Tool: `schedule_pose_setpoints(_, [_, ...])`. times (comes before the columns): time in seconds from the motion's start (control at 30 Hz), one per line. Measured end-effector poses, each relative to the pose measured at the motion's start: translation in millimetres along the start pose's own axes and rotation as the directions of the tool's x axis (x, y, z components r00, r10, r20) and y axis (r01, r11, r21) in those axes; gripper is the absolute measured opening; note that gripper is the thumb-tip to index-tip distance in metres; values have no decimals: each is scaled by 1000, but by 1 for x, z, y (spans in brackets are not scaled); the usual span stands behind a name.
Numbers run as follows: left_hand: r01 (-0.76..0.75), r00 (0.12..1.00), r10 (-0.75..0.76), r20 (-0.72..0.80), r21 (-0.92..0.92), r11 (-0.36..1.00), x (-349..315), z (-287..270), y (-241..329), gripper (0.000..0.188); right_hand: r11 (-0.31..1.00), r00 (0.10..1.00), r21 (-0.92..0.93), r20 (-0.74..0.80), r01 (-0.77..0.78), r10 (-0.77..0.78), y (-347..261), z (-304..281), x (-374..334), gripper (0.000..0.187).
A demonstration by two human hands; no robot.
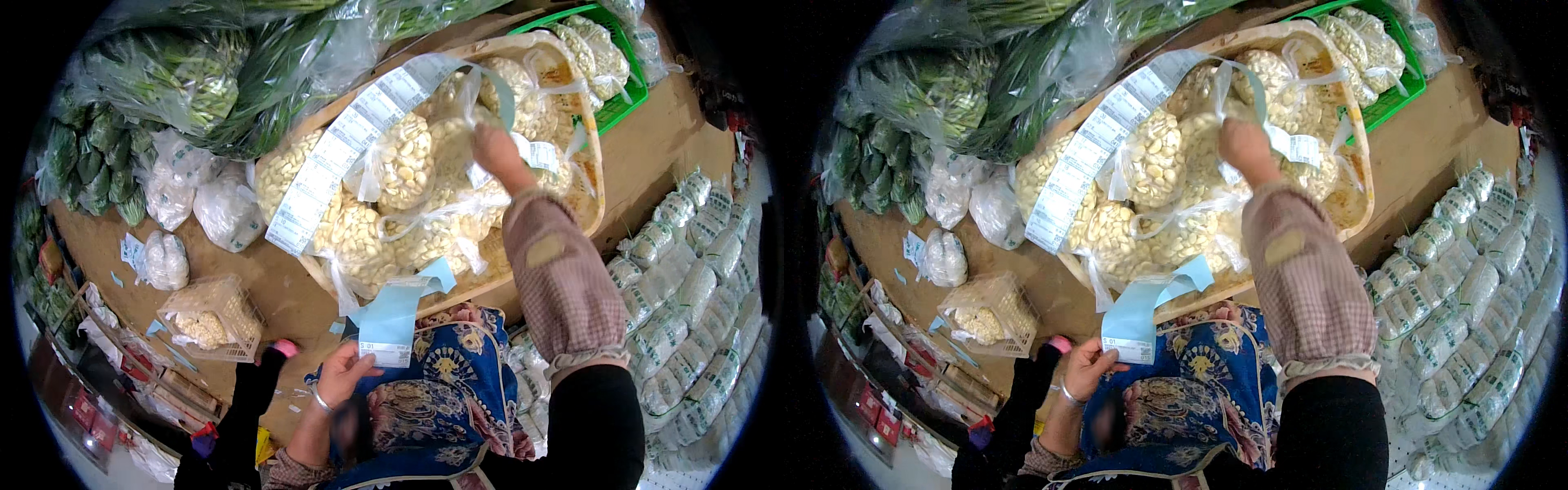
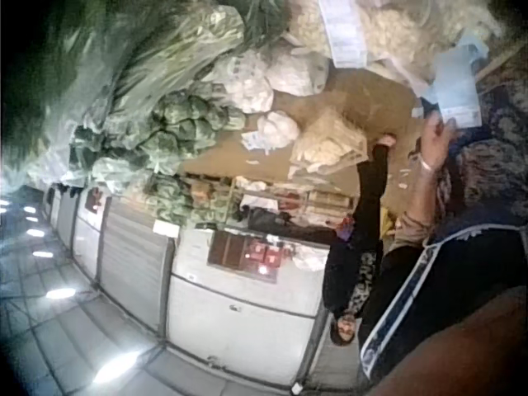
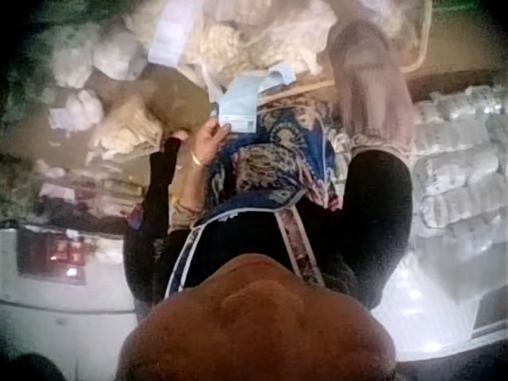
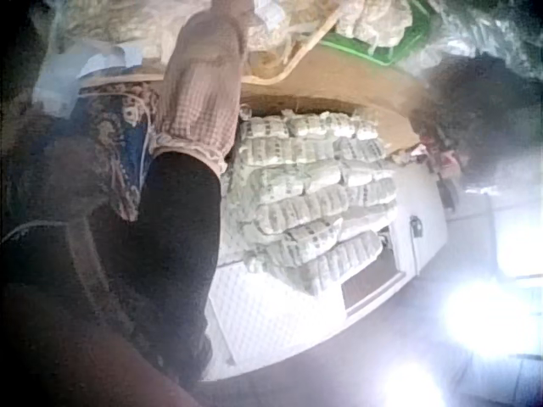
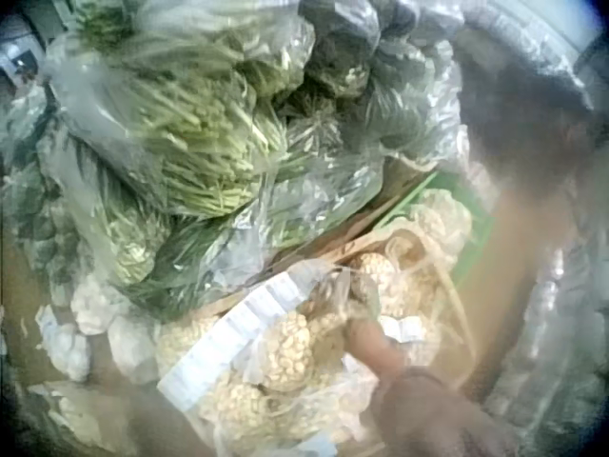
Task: The person stands in a warehouse aisle and repeatedly tears off labels from a long roll. They place the labels onto plastic bags of garlic and large white sacks of produce stacked on the floor. The person handles the bags and sacks to position them for labeling.
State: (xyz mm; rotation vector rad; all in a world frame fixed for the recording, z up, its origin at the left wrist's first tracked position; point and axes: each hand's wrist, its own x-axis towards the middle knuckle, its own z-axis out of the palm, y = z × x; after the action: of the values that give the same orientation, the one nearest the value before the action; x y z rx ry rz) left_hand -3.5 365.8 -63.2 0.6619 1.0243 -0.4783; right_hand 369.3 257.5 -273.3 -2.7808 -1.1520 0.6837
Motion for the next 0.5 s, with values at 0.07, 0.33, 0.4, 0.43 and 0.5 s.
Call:
schedule_pose_setpoints(0.07, [-15,1000,15,19,-16,1000,-3,10,3,17,988,999,153,-45,13,-7,-25,-32,-27,21])
schedule_pose_setpoints(0.33, [-161,987,162,-6,67,985,-13,27,14,20,700,988,701,145,-136,47,-28,-164,-150,17])
schedule_pose_setpoints(0.4, [-216,975,217,-49,28,976,-13,33,18,21,229,866,846,421,-482,269,-15,-210,-156,14])
schedule_pose_setpoints(0.43, [-203,978,201,-56,-26,979,-13,39,24,22,66,853,893,400,-444,337,-8,-222,-153,12])
schedule_pose_setpoints(0.5, [-247,968,248,-33,30,969,-15,51,36,25,-134,834,942,334,-307,440,7,-240,-145,8])
